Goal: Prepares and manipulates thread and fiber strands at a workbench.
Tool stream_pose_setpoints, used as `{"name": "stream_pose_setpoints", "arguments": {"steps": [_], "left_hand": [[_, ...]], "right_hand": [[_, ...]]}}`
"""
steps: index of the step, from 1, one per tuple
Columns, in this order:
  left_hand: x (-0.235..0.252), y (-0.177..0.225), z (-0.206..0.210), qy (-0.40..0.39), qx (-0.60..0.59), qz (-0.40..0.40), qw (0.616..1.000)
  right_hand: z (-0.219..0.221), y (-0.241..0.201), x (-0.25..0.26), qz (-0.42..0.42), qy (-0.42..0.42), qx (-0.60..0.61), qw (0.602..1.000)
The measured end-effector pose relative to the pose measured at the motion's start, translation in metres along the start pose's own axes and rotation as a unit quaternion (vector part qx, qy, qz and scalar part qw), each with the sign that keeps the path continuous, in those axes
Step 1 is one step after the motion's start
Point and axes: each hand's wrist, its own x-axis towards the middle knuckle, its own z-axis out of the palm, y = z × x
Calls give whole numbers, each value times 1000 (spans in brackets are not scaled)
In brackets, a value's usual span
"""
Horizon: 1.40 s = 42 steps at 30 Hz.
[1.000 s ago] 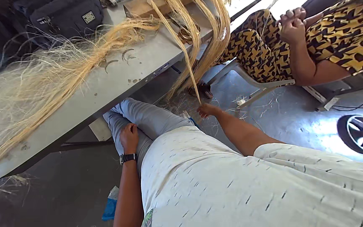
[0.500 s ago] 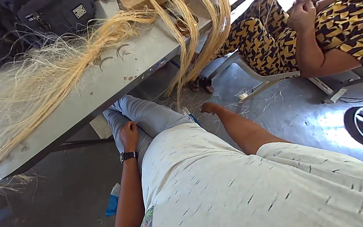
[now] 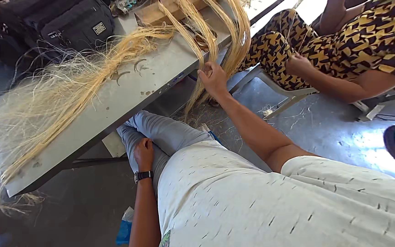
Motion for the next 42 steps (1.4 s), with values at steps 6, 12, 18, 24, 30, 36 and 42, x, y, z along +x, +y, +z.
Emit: {"name": "stream_pose_setpoints", "arguments": {"steps": [6,12,18,24,30,36,42], "left_hand": [[0,-2,0,3,-8,-2,1000],[-2,-2,-1,12,-14,8,1000],[-1,-1,-1,12,-13,8,1000],[0,-1,-2,4,-15,-1,1000],[-1,0,-3,1,-17,-3,1000],[1,0,-2,-2,-17,-9,1000],[-1,1,-4,8,-24,-7,1000]], "right_hand": [[17,-18,13,147,-58,179,971],[-4,-30,8,55,-67,65,994],[-17,-35,5,99,-145,111,978],[-4,-2,0,205,-271,115,933],[-9,18,-2,186,-324,-126,919],[-47,-35,18,71,-187,-92,975],[-35,-92,55,-27,-70,-100,992]]}}
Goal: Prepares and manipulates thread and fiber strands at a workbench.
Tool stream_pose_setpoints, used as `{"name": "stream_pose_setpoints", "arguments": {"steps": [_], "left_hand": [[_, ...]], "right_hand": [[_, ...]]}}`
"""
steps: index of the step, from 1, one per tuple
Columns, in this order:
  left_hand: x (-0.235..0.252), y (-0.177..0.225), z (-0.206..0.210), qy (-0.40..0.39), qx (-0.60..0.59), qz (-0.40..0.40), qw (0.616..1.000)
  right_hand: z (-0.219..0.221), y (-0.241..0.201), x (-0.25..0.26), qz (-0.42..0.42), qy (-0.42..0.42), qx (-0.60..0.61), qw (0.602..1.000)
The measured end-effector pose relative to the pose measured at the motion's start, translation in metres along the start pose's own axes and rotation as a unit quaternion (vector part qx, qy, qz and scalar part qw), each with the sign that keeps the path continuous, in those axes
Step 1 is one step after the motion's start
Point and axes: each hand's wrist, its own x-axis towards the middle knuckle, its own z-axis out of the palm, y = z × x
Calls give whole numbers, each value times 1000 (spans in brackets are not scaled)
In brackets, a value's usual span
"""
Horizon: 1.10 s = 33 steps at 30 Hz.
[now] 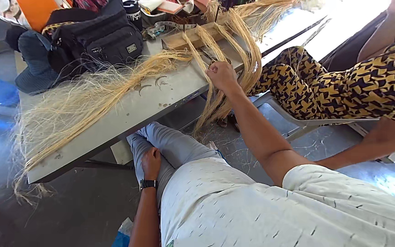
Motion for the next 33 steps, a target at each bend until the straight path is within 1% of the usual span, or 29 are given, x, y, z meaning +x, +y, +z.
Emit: {"name": "stream_pose_setpoints", "arguments": {"steps": [3,7,14,17,19,24,29,33], "left_hand": [[-1,-1,0,0,-4,-2,1000],[-1,-4,1,6,-11,1,1000],[-1,-5,0,1,-12,1,1000],[-1,-3,-1,-3,-16,-1,1000],[-1,-2,-3,-7,-14,-3,1000],[-2,-2,-1,-6,-5,-3,1000],[-1,-2,0,-5,-1,-7,1000],[-2,-2,-1,-7,-3,-8,1000]], "right_hand": [[17,-15,19,17,-11,-52,998],[36,-13,30,32,10,-88,996],[11,2,37,80,6,-37,996],[5,11,40,65,-8,-23,998],[4,16,41,53,-4,-15,998],[-7,4,45,44,36,14,998],[-11,-11,76,23,60,22,998],[-3,-17,103,20,41,23,999]]}}
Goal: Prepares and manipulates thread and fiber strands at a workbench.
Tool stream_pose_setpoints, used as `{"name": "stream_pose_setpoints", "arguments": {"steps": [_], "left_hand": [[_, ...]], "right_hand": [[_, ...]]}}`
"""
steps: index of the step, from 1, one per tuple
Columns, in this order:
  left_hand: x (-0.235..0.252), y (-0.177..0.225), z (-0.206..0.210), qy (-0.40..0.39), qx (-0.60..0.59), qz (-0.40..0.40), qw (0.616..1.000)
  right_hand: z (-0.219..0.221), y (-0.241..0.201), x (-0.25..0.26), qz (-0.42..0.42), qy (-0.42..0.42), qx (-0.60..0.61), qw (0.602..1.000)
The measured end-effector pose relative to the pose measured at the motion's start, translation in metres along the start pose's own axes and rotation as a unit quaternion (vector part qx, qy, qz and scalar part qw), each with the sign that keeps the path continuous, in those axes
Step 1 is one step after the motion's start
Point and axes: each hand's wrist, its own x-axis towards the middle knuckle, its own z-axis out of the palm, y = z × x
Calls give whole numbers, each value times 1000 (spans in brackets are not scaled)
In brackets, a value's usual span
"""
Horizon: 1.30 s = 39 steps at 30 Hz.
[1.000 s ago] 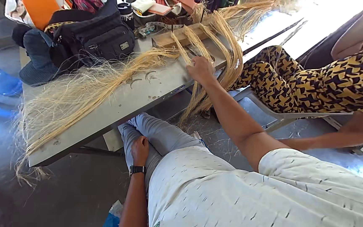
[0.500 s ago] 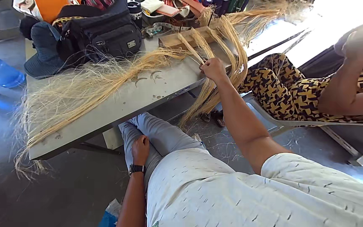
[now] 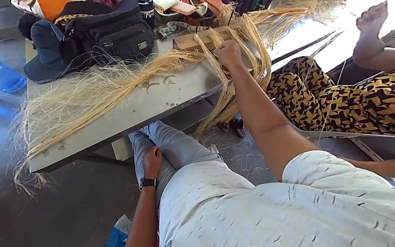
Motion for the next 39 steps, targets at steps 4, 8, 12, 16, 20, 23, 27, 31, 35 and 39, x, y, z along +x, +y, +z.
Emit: {"name": "stream_pose_setpoints", "arguments": {"steps": [4,8,12,16,20,23,27,31,35,39], "left_hand": [[0,-1,1,2,-2,2,1000],[0,-2,0,-1,-5,-2,1000],[0,-2,-1,-7,-6,-2,1000],[1,-3,-1,-1,-18,3,1000],[2,-2,0,-3,-12,1,1000],[2,-2,0,-2,-9,4,1000],[2,-3,0,-1,-7,8,1000],[2,-4,1,0,-5,12,1000],[1,-3,1,4,-4,14,1000],[1,-3,2,10,-12,18,1000]], "right_hand": [[12,-1,17,17,-26,-20,999],[19,12,29,27,-24,45,998],[15,20,25,70,-20,155,985],[6,18,18,117,-16,242,963],[4,20,19,128,-24,291,948],[3,19,15,126,-34,321,938],[3,20,4,107,-34,365,924],[3,27,-9,87,-16,337,937],[-3,37,-21,59,-5,286,957],[-22,46,-43,34,-51,248,967]]}}
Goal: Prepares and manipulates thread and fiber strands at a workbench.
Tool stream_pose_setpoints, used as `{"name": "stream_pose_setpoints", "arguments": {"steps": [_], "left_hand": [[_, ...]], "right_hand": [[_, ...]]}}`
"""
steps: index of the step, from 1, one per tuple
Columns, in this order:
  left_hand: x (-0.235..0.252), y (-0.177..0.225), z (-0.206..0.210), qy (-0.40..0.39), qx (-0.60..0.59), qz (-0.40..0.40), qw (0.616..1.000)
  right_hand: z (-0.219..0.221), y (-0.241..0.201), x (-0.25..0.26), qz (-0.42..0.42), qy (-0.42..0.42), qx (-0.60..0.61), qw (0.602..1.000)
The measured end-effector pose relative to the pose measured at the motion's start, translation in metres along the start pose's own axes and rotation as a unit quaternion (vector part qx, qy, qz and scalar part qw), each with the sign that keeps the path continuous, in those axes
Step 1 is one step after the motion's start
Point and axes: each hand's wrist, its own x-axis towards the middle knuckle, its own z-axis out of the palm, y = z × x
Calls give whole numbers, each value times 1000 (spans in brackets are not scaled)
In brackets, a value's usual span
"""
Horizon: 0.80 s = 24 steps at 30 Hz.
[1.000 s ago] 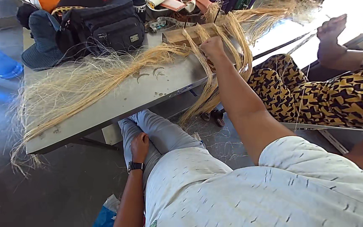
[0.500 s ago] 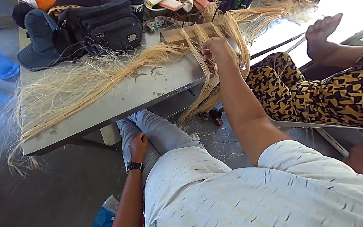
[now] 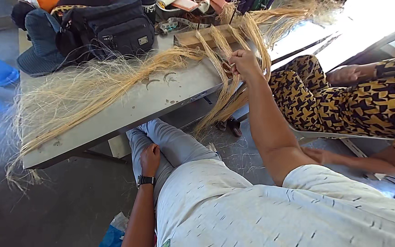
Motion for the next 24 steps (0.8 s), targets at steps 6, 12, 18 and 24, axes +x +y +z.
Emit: {"name": "stream_pose_setpoints", "arguments": {"steps": [6,12,18,24], "left_hand": [[1,-2,1,-1,-1,0,1000],[1,0,0,-8,0,-6,1000],[0,0,-2,-2,-1,-5,1000],[2,1,-2,-10,8,1,1000]], "right_hand": [[-42,32,-40,5,-203,-122,971],[-22,170,-114,148,-413,-234,868],[-5,272,-213,308,-497,-422,693],[-18,189,-145,230,-326,-252,881]]}}
